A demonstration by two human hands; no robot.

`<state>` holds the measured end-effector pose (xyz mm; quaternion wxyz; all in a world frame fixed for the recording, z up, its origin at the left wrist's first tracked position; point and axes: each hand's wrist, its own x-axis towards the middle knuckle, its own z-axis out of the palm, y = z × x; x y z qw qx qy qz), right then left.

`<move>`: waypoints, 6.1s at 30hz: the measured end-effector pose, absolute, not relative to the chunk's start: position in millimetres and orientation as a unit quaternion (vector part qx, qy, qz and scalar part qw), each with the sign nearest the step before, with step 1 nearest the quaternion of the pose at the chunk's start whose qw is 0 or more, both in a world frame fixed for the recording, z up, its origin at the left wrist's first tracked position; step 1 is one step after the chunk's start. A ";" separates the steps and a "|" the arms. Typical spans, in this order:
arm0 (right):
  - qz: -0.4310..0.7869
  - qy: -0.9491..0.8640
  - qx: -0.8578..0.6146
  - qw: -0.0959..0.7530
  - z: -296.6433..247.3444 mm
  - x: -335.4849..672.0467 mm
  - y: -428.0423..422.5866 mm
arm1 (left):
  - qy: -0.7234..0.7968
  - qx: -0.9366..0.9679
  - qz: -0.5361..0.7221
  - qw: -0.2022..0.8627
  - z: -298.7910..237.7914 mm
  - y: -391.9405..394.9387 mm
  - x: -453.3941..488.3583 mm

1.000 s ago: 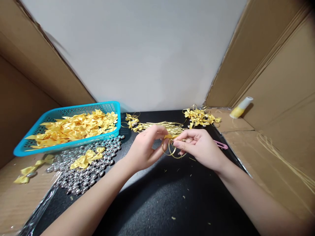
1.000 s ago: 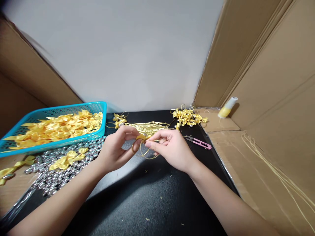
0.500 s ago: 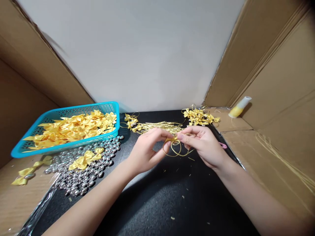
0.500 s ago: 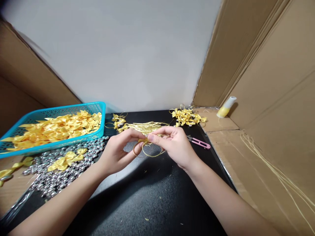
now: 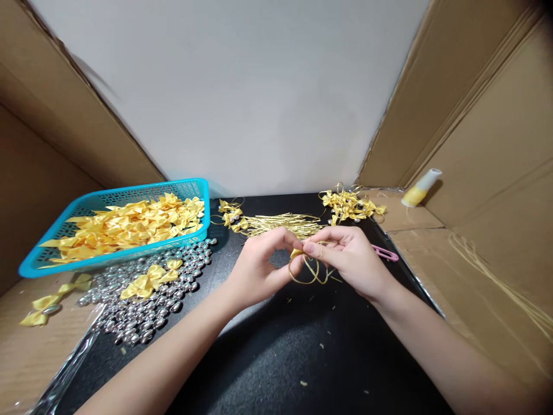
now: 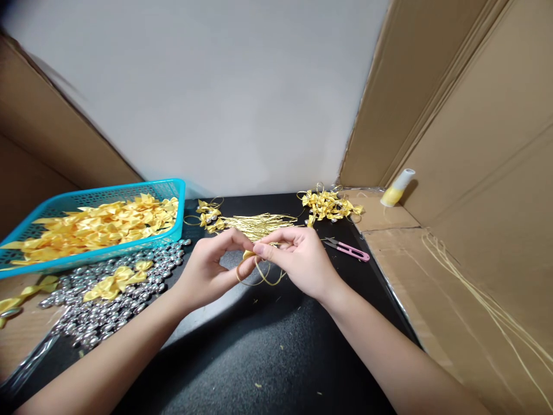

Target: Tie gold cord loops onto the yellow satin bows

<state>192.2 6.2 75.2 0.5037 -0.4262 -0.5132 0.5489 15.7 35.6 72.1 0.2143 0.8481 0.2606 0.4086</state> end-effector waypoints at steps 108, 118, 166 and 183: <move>-0.033 -0.792 -0.418 0.444 74.4 204.4 4.8 | 0.309 0.866 0.390 -0.044 83.9 45.6 1.6; 0.051 -0.718 -0.457 0.522 97.9 220.0 3.8 | 0.359 0.857 0.369 -0.039 77.7 54.2 -3.2; 0.156 -0.695 -0.476 0.515 -7.8 184.5 -13.8 | 0.398 0.694 0.412 0.436 0.0 14.0 10.7; 0.183 -0.677 -0.513 0.495 -0.5 183.7 -10.1 | 0.373 0.733 0.410 0.395 -2.0 14.0 6.8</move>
